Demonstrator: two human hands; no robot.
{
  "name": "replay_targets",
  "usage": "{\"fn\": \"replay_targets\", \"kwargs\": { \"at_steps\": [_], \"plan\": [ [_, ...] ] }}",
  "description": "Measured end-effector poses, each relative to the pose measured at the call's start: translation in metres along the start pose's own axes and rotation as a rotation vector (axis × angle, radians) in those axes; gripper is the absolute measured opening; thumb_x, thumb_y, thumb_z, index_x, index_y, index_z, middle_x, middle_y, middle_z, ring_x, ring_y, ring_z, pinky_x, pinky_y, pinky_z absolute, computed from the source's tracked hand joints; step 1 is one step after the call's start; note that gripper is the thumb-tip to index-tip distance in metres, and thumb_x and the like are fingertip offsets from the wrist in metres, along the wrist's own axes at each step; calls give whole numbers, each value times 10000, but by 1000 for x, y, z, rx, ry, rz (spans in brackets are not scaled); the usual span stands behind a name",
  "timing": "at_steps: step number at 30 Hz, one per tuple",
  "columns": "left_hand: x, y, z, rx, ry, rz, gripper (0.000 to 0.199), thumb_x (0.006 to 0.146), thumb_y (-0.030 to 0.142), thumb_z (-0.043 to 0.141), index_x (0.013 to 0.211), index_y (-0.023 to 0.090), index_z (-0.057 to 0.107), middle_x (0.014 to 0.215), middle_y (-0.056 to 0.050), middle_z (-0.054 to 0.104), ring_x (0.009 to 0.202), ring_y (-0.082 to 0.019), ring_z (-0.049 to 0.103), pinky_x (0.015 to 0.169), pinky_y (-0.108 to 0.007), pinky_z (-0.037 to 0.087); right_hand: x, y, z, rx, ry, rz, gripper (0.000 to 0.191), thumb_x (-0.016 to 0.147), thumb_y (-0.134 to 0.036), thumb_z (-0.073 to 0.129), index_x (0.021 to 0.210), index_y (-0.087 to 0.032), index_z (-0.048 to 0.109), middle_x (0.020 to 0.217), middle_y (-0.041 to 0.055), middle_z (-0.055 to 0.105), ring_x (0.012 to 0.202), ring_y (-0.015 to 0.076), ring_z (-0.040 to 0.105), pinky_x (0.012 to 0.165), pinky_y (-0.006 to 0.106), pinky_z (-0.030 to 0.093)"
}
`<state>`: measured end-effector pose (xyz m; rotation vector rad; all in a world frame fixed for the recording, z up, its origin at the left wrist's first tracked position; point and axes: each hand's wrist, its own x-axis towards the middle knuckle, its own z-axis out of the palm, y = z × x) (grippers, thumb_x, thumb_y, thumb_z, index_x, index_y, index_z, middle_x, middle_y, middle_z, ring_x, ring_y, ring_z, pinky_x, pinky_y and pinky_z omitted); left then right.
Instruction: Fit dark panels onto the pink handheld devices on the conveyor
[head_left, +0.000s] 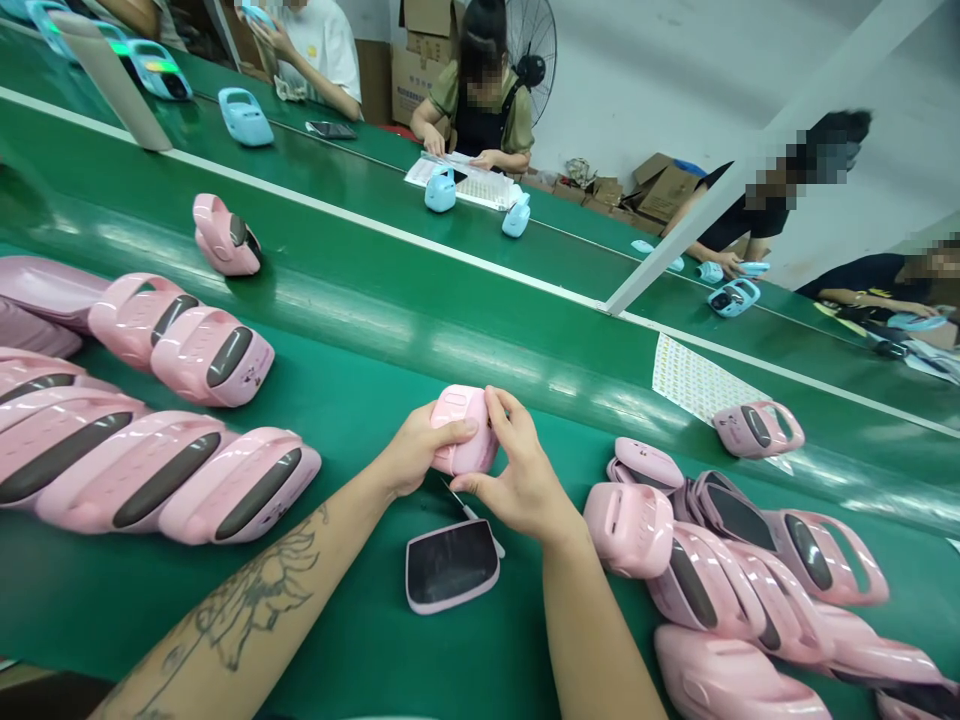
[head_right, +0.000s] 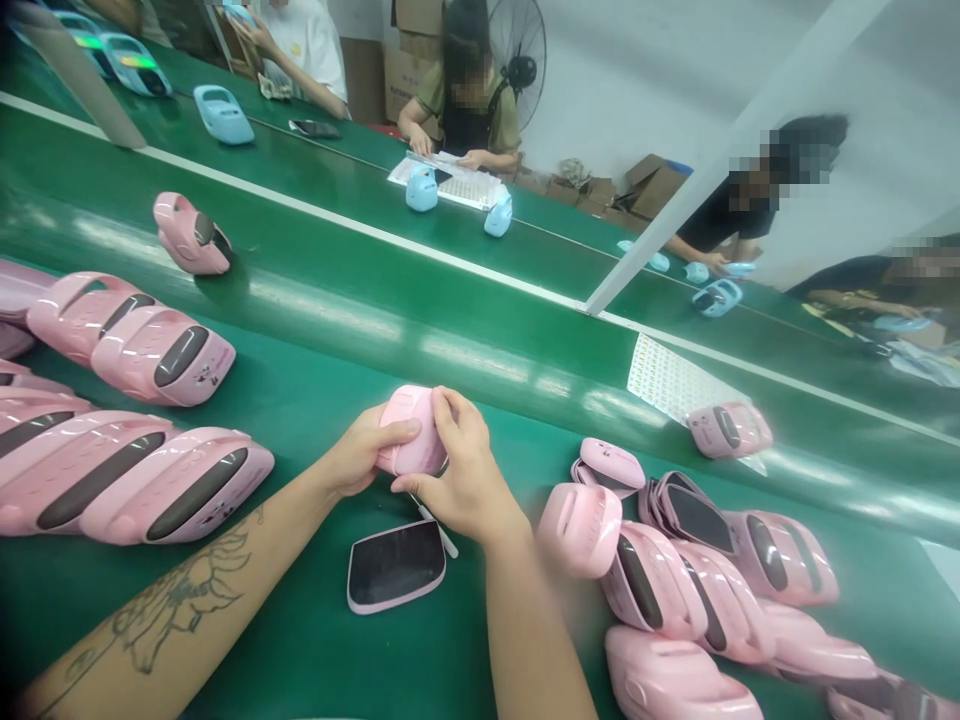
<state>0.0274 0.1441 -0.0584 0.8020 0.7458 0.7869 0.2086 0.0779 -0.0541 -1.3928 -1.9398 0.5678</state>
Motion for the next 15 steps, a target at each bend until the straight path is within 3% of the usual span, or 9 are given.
{"fn": "replay_targets", "kwargs": {
  "at_steps": [10,15],
  "plan": [
    [-2,-5,5,19,82,72,716,647,461,996,1218,116,737,1136,-137,799,1006,-299,734,876,-395,572,2,1,7,-10,60,-21,1327,740,-431,1003,1759,-329,161,1686,189,399,1594,423,422,1300,656,414],
    [-3,5,-4,187,20,97,801,633,507,1014,1290,144,734,1229,-146,797,1119,-348,731,907,-399,567,2,-7,1,-29,57,-55,1328,745,-323,1002,1755,-350,141,1675,171,412,1592,393,433,1311,628,419]
  ]
}}
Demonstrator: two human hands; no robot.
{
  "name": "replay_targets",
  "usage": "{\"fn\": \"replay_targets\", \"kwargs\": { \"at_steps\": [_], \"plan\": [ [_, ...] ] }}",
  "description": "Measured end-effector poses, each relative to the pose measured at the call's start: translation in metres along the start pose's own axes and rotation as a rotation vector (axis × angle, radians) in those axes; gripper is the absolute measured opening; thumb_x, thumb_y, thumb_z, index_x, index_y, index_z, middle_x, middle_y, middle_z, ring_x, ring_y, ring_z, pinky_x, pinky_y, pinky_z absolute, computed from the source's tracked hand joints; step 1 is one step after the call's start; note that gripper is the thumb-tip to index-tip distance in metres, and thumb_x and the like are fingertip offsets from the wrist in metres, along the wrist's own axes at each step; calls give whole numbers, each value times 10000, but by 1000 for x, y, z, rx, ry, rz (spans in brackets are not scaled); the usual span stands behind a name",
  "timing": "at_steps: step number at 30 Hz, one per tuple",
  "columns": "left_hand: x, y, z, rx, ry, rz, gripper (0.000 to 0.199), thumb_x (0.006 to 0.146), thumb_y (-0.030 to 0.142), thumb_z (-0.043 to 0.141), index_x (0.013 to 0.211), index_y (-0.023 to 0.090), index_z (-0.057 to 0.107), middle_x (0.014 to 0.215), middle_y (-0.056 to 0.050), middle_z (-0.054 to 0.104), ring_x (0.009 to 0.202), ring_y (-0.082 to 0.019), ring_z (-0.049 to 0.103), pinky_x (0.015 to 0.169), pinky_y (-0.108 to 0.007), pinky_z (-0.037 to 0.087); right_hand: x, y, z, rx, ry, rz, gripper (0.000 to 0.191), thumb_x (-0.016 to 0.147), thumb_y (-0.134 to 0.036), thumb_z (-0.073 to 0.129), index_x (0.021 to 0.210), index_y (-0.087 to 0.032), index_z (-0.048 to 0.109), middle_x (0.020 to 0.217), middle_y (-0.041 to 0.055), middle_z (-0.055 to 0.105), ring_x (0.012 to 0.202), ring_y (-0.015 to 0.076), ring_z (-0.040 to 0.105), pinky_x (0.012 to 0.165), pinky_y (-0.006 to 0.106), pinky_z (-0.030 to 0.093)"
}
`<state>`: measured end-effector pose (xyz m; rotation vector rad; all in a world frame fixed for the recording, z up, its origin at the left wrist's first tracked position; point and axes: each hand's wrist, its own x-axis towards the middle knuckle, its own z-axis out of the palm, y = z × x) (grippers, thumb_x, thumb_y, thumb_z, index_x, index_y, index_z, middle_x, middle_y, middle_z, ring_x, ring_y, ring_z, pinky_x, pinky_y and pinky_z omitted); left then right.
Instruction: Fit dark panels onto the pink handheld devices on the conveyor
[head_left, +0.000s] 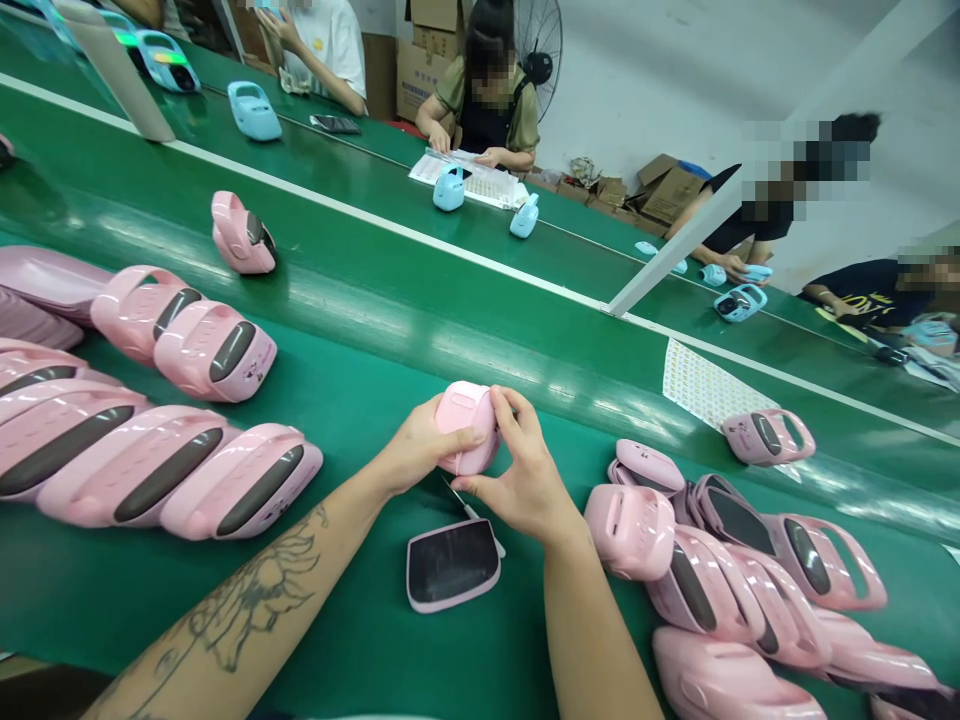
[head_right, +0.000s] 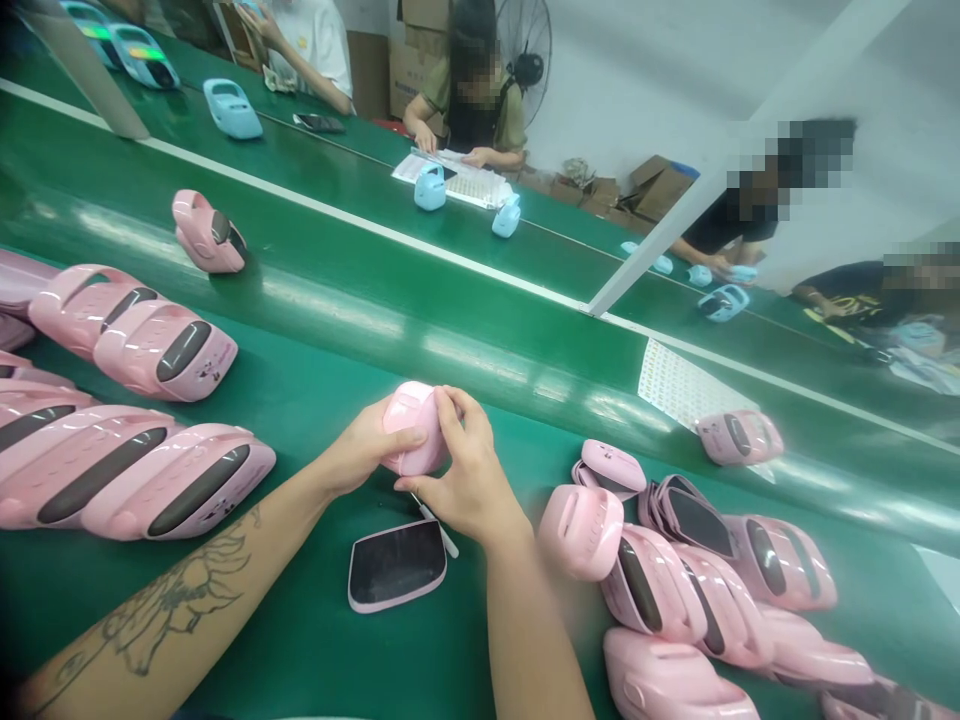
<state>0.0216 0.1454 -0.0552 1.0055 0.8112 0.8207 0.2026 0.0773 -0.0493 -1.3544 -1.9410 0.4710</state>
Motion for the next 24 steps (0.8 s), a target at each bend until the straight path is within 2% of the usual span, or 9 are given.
{"fn": "replay_targets", "kwargs": {
  "at_steps": [4,7,11,18,24],
  "plan": [
    [1,8,-8,1,-42,18,821,627,605,999,1247,133,741,1180,-155,801,1063,-342,742,860,-388,569,0,-7,2,-17,-4,-17,1366,754,-231,989,1755,-353,69,1711,167,399,1616,371,409,1328,614,412],
    [-1,9,-8,47,40,57,870,596,593,1016,1266,133,708,1229,-165,782,1106,-346,725,907,-406,570,0,-6,6,-34,-11,-74,1343,761,-223,985,1752,-363,90,1724,162,382,1621,371,398,1331,613,411],
    [-4,8,-4,162,137,119,879,656,584,978,1349,148,660,1276,-152,767,1163,-348,705,985,-435,559,1,-5,8,-63,7,-125,1337,793,-284,968,1759,-369,47,1703,176,378,1611,403,404,1295,654,442],
    [-7,9,-5,214,174,194,826,641,644,940,1264,155,706,1134,-118,801,1049,-344,731,901,-425,578,0,-10,9,-65,23,-161,1295,819,-270,932,1760,-385,50,1659,175,394,1583,412,434,1256,655,480],
    [-7,7,-5,243,204,230,801,681,645,913,1257,128,709,1133,-133,802,1052,-347,732,914,-435,580,1,-11,11,-50,2,-156,1281,827,-226,924,1761,-368,59,1659,178,381,1598,394,414,1273,622,470]
  ]
}}
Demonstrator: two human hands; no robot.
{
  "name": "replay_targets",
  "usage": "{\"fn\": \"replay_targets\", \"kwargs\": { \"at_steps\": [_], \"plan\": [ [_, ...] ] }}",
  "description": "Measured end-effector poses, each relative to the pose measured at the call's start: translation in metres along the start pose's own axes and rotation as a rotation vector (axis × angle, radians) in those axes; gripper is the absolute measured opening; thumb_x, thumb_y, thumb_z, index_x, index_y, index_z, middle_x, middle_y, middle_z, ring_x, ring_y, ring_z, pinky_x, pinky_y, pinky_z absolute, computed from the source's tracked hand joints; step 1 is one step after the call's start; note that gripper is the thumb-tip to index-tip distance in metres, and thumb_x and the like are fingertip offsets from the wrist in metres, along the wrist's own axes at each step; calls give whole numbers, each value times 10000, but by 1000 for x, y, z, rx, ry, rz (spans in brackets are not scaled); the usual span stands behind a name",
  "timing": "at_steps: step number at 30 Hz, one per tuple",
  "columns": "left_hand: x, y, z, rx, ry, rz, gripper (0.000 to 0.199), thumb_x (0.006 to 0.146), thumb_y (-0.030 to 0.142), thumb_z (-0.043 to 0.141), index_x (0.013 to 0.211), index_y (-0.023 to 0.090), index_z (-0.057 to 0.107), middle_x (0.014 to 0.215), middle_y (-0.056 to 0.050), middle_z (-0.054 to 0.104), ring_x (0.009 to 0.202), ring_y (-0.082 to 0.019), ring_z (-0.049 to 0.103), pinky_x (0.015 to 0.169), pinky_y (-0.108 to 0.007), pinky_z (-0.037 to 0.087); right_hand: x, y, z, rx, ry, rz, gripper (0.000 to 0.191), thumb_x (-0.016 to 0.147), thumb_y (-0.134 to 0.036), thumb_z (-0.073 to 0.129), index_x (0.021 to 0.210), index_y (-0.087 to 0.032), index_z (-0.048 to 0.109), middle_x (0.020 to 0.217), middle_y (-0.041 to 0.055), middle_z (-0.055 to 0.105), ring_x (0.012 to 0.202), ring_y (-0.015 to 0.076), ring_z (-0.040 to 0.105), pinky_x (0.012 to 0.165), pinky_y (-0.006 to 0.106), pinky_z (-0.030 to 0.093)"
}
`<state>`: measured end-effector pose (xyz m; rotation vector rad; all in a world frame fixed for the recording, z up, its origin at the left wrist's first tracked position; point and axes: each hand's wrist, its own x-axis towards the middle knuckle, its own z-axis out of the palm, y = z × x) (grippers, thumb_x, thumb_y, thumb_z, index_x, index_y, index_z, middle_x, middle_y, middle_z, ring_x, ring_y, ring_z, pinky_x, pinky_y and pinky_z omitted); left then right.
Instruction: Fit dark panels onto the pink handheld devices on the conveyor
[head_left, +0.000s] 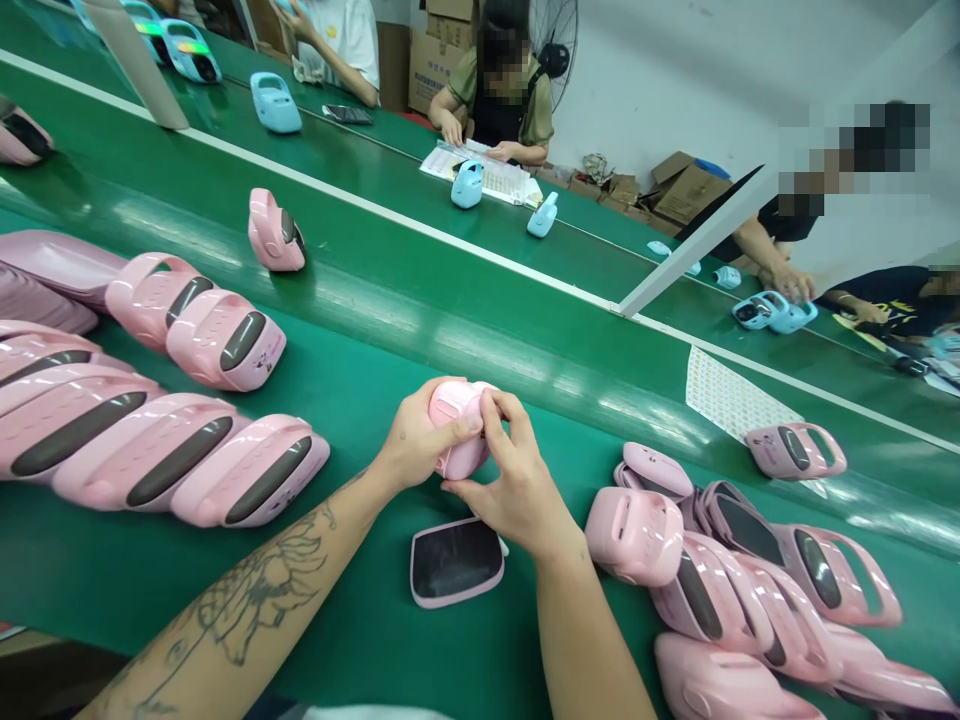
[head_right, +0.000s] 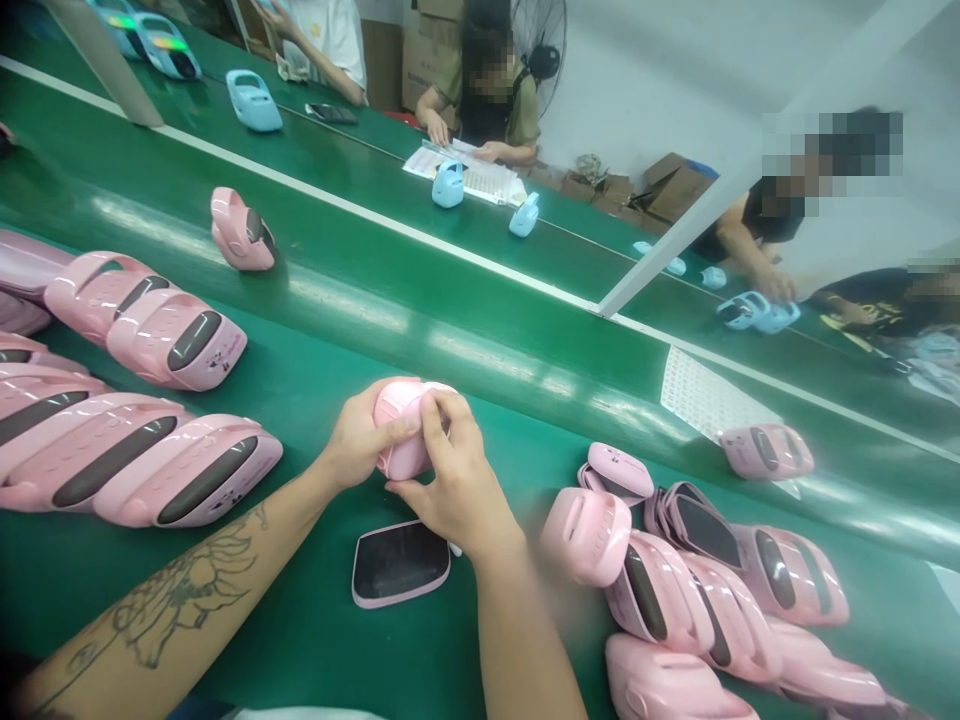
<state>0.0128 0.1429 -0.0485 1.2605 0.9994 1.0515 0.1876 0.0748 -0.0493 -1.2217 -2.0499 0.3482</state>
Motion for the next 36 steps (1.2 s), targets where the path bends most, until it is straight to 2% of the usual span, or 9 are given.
{"fn": "replay_targets", "kwargs": {
  "at_steps": [6,11,14,18,21,24,28,32,36],
  "plan": [
    [8,-10,1,-301,4,-59,771,686,569,950,1277,141,702,1217,-147,787,1114,-356,734,949,-437,585,2,5,-3,-12,11,64,1312,784,-417,980,1753,-364,97,1740,185,307,1642,404,346,1316,641,396],
    [8,-10,0,-636,-28,-47,720,760,619,882,1300,174,712,1227,-126,792,1169,-370,740,941,-435,615,3,0,-1,263,223,473,711,898,-711,756,1366,-193,622,1296,163,688,1135,317,714,982,532,647],
    [3,-9,5,-691,-6,12,841,703,601,942,1407,221,680,1253,-105,791,1262,-390,709,984,-442,617,5,-3,3,574,259,704,682,930,-801,629,1236,-192,635,1138,132,754,934,263,750,780,428,665],
    [-2,-9,16,-745,-58,56,946,698,593,968,1510,261,615,1387,-130,748,1391,-419,630,1094,-507,581,9,-9,3,921,280,833,784,847,-733,801,1399,-237,548,1326,124,741,1068,267,765,830,383,663],
    [-2,-11,17,-721,-99,57,938,713,637,951,1510,271,618,1441,-138,717,1373,-422,641,1080,-512,588,12,-11,-2,1165,113,788,730,916,-694,756,1466,-252,571,1397,111,738,1124,288,768,896,417,663],
    [2,-12,11,-591,-123,127,949,712,675,940,1489,221,641,1473,-161,688,1359,-411,645,1040,-448,599,13,-7,-4,1222,139,688,628,937,-639,766,1427,-265,643,1448,92,731,1249,314,738,1009,438,636],
    [10,-13,-2,-407,-142,187,913,715,629,966,1445,178,656,1388,-168,731,1261,-361,704,990,-378,594,12,3,-6,1022,266,571,693,845,-568,888,1436,-284,665,1508,78,699,1434,330,623,1175,448,543],
    [13,-17,-8,-332,-165,131,832,746,487,989,1438,181,643,1331,-147,754,1172,-311,739,954,-339,583,10,7,-8,737,310,575,742,736,-521,972,1387,-269,722,1466,99,699,1395,352,629,1161,469,543],
    [12,-19,-6,-380,-254,125,778,807,530,929,1432,158,653,1312,-162,751,1198,-343,723,943,-359,575,12,0,-11,765,304,537,724,746,-448,968,1396,-262,706,1429,83,728,1346,331,663,1135,448,556]
  ]
}}
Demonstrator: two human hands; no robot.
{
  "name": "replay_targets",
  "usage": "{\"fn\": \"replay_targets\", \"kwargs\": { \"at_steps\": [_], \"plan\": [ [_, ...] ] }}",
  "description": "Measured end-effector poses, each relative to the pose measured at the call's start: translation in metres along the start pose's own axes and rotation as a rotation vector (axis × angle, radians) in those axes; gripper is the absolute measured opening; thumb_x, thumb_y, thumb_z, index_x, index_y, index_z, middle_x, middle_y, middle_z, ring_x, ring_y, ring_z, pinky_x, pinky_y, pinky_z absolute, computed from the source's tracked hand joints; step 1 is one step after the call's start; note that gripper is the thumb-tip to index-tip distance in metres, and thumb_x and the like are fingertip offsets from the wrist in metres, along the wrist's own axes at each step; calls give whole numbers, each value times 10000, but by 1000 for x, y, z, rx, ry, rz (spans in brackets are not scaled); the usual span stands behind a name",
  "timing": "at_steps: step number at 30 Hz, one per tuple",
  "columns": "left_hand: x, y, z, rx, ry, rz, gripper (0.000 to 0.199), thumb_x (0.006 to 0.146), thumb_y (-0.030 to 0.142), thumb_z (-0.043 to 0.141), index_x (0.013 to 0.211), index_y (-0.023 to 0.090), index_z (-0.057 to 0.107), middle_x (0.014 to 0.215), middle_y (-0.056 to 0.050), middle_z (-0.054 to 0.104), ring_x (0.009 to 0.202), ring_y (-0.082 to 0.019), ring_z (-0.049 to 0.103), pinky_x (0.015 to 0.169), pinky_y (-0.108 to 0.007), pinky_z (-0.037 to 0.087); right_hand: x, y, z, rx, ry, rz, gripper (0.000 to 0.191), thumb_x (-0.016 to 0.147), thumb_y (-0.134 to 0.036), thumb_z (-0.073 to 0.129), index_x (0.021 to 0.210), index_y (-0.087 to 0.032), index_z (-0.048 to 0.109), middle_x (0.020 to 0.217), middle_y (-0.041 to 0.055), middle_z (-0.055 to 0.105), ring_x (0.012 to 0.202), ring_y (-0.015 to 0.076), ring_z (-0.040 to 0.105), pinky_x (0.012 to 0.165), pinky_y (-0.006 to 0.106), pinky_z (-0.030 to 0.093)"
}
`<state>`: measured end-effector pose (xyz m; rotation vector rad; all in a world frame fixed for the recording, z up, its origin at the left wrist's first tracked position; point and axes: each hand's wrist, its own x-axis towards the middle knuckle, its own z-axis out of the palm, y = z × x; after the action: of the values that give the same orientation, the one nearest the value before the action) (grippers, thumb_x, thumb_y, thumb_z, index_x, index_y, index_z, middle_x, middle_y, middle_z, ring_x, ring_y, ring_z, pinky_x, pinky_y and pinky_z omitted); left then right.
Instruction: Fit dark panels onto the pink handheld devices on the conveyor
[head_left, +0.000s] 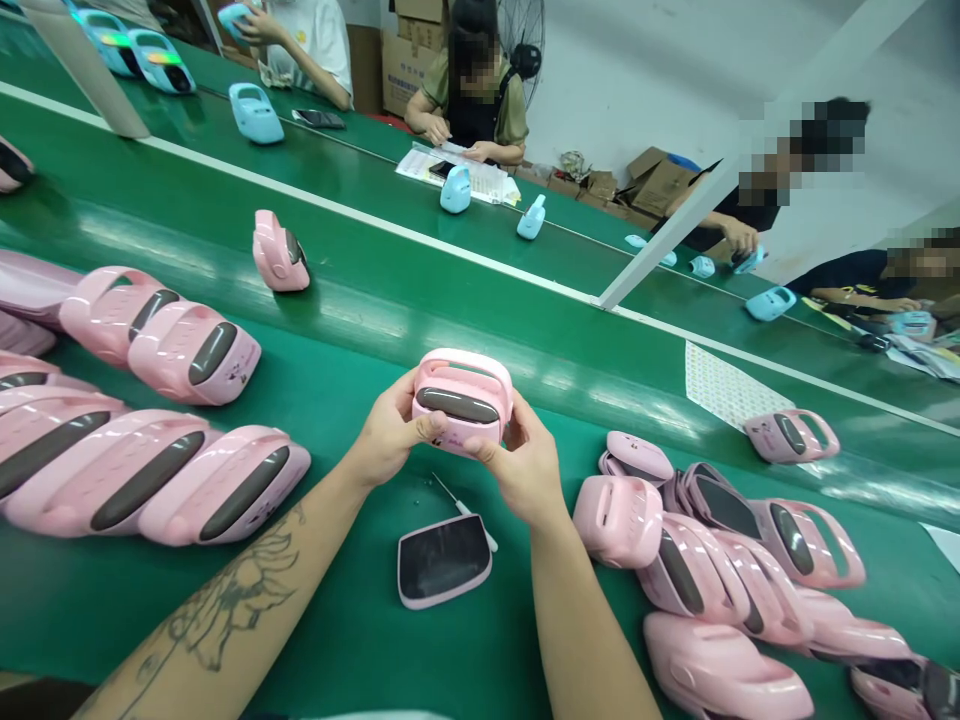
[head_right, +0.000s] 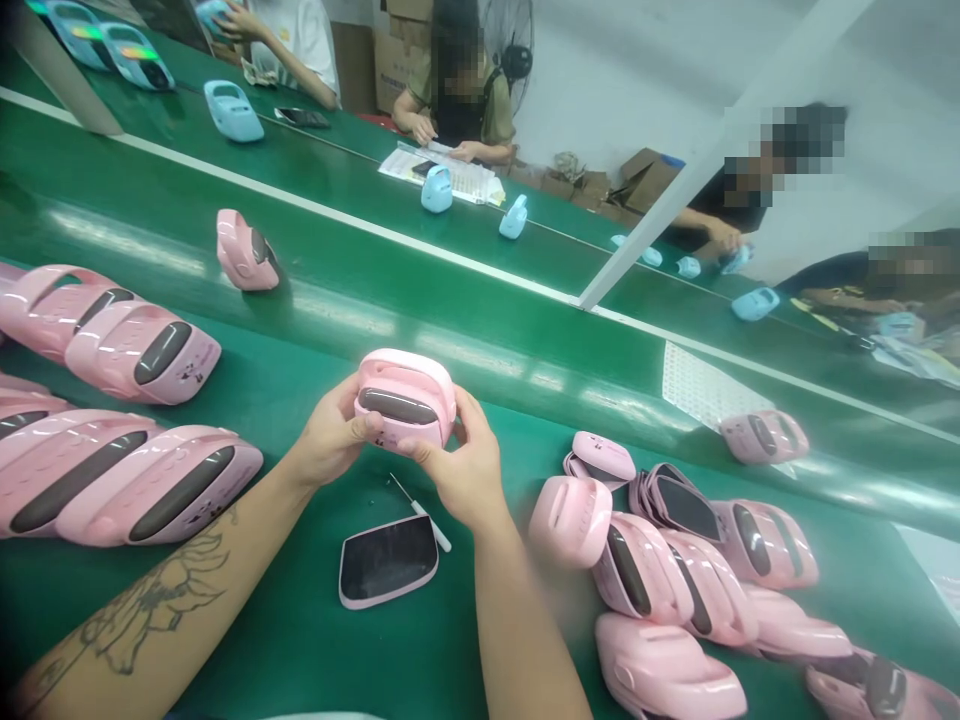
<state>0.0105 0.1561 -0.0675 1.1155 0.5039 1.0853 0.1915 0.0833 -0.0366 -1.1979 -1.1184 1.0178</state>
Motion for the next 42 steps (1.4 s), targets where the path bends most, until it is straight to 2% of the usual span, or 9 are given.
{"fn": "replay_targets", "kwargs": {
  "at_steps": [7,12,18,23,28,34,37,40,42],
  "plan": [
    [0,3,6,-47,-53,40,545,870,434,880,1315,164,717,1114,-118,798,1052,-294,761,813,-315,574,-3,-4,3,9,75,22,772,638,-403,1031,1324,-265,705,1320,62,768,1217,315,717,1074,461,579],
    [-1,6,6,-30,-48,78,512,852,410,902,1277,183,730,1149,-110,797,1019,-276,767,847,-318,586,-7,-6,2,4,90,-3,774,652,-439,1020,1329,-258,691,1349,78,758,1224,312,719,1095,479,579],
    [-1,7,8,-77,-16,57,527,822,428,917,1253,184,736,1098,-97,792,987,-270,755,839,-326,579,-8,-13,1,-53,37,27,860,663,-462,1021,1426,-277,669,1436,77,733,1343,346,684,1186,529,548],
    [0,7,11,-216,61,2,563,794,448,923,1258,175,755,1034,-73,787,893,-218,728,780,-290,564,-10,-11,-9,-112,-71,-11,985,729,-501,986,1598,-321,558,1679,64,550,1592,360,476,1329,563,405],
    [-1,7,13,-252,71,-3,487,783,449,909,1172,187,778,965,-60,775,826,-219,708,736,-315,552,-11,-8,-9,-78,-69,-65,959,722,-470,1007,1574,-324,592,1666,68,563,1577,352,496,1330,546,405],
    [-4,3,14,-166,93,77,516,817,527,885,1225,261,715,1012,-46,749,958,-271,730,842,-376,560,-15,-4,-5,-93,-1,-148,839,786,-501,959,1542,-340,632,1612,60,621,1533,358,543,1321,564,413],
    [-2,2,15,-100,118,138,620,814,673,862,1227,236,712,1023,-64,756,1017,-291,738,869,-383,572,-15,-1,-6,-111,-54,-120,848,844,-514,910,1599,-336,566,1672,55,568,1581,343,493,1343,568,376],
    [2,0,22,-92,229,136,656,887,794,714,1152,195,738,1046,-99,786,1124,-325,741,924,-414,590,-12,-1,-2,-80,-111,-52,871,869,-580,864,1629,-330,521,1711,47,518,1613,329,455,1346,549,368],
    [1,-5,28,-98,306,126,652,951,802,620,1153,195,744,1118,-113,800,1234,-336,716,993,-436,584,-9,-2,5,-34,-42,-42,817,916,-700,747,1607,-314,544,1693,53,539,1602,318,471,1332,531,385]
  ]
}}
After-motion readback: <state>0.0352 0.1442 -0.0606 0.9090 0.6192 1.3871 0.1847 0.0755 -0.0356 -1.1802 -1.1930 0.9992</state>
